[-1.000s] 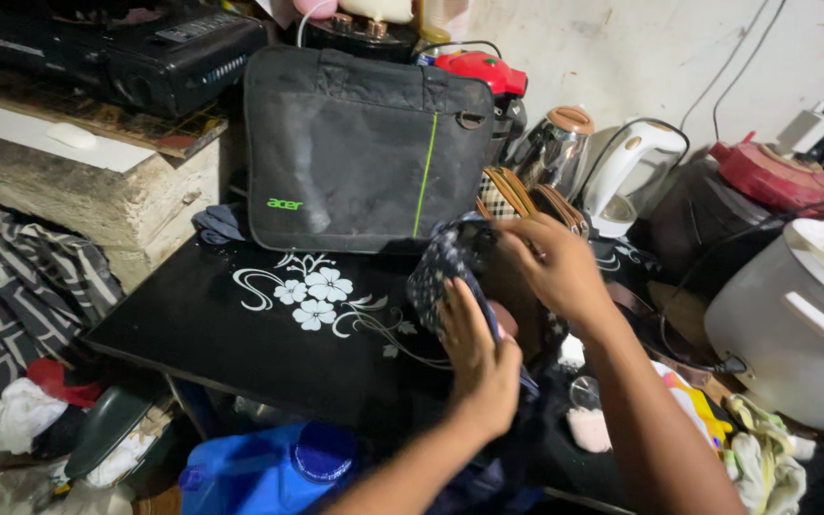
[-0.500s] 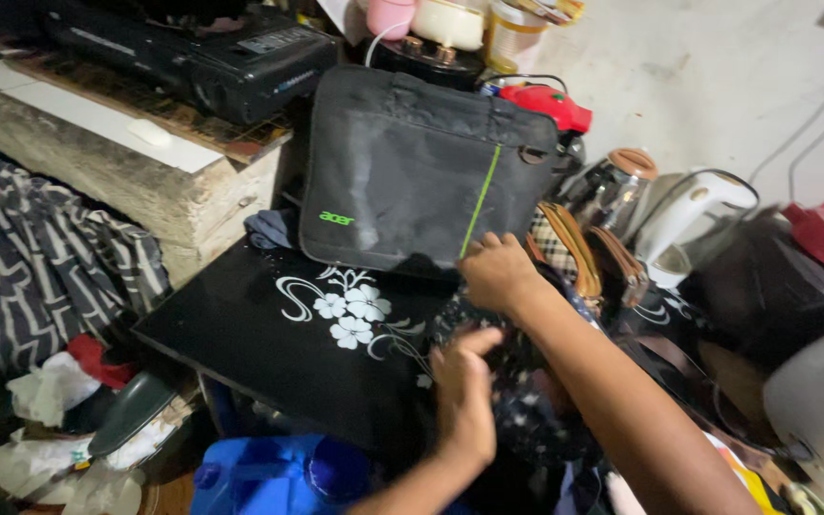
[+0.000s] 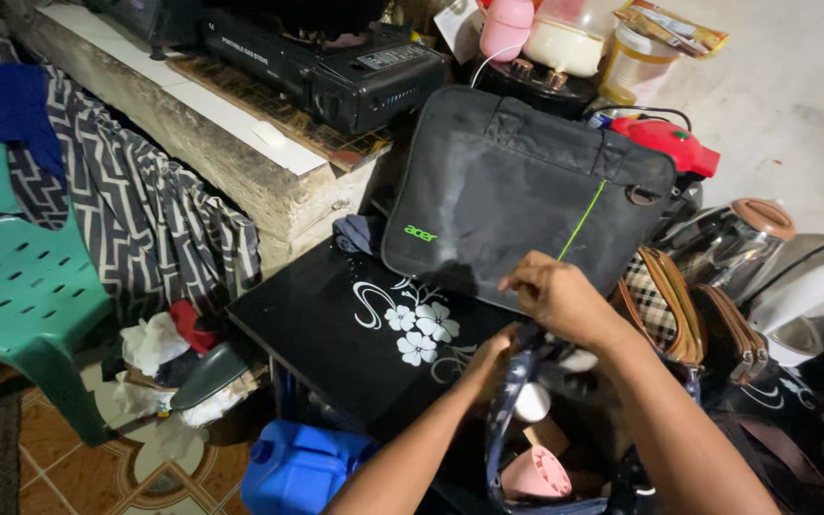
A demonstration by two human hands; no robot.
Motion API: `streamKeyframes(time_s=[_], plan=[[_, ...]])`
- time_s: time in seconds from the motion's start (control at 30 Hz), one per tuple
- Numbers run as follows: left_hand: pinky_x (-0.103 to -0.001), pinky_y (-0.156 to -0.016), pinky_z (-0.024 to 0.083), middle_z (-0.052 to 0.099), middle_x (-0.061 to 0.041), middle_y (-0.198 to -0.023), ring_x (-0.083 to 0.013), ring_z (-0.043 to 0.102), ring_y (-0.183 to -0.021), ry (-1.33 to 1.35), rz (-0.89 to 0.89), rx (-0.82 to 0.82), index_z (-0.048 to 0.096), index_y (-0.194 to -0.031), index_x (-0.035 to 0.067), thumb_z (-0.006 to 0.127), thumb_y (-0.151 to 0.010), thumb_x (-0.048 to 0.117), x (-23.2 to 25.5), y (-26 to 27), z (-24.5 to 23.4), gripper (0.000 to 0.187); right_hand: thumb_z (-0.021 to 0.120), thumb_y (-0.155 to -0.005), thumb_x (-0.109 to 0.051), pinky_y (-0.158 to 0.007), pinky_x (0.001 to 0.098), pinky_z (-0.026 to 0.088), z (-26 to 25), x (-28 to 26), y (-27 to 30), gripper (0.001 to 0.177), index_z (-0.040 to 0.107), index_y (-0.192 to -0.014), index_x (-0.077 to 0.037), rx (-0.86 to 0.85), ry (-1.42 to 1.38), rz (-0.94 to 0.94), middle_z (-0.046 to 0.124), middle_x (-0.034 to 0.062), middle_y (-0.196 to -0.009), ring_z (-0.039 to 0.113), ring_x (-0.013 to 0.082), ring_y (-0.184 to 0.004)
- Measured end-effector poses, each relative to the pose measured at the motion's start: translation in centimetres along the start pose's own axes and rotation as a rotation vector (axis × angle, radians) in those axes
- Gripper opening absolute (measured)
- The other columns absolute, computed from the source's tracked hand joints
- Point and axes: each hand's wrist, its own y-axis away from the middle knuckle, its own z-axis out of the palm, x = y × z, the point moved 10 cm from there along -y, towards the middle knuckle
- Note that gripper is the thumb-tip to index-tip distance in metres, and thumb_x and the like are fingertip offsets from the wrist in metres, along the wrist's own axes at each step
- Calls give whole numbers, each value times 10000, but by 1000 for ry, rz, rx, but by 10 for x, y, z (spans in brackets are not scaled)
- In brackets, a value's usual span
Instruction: The person packs a blue star-patterned bag and a plaid cosmetic bag with daily essentials. They place a cloth, a small fan, a bottle, a cable, and wipes into the blue bag, then add several bottles and tubes into the plaid bag, zipping both closed.
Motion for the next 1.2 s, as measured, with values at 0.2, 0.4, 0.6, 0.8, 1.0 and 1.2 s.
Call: streamKeyframes(time_s=[0.2,0.4,0.6,0.8,1.0,1.2], plan=[[-275,-734,512,647,24,-965,-87,599,-852,-5,20,311,621,-1217,129,447,-1026,422,67,29,-42,392,655,-839,-11,-845,322,565,-21,-37,9,204,764,-1005,-59,6,-221,-148,739,70,-986,737,225,-927],[-371,-716,536,668,-46,-882,-191,650,-781,-287,89,632,605,-1121,83,423,-1020,481,166,64,-91,450,738,-871,-128,-911,367,519,-20,-94,9,175,749,-1040,-84,44,-42,-413,738,62,-1066,669,259,-1027],[-433,-825,522,698,-157,-978,-314,677,-919,-449,196,972,605,-1166,69,419,-1038,388,232,103,-121,391,736,-856,-262,-856,423,463,11,-147,-32,371,739,-1194,-108,69,180,-472,707,69,-1003,618,288,-974],[-442,-864,508,710,-198,-1041,-349,685,-967,-434,163,1204,598,-1208,86,447,-1008,299,252,124,-140,329,708,-862,-299,-900,421,481,54,-153,-60,369,735,-1194,-142,-90,268,-464,663,84,-1064,610,278,-1062],[-383,-871,522,686,-174,-1046,-285,642,-938,-333,353,1096,625,-1263,62,463,-992,139,267,111,-143,325,714,-880,-269,-959,437,460,39,-149,-65,280,740,-1065,-61,-50,78,-552,684,69,-1136,602,302,-1109],[-305,-897,512,711,-103,-1085,-173,650,-950,-390,436,1008,671,-1194,39,449,-963,45,250,76,-161,320,709,-858,-271,-920,412,419,5,-156,-49,158,733,-921,-128,119,360,-538,663,3,-946,598,233,-992]])
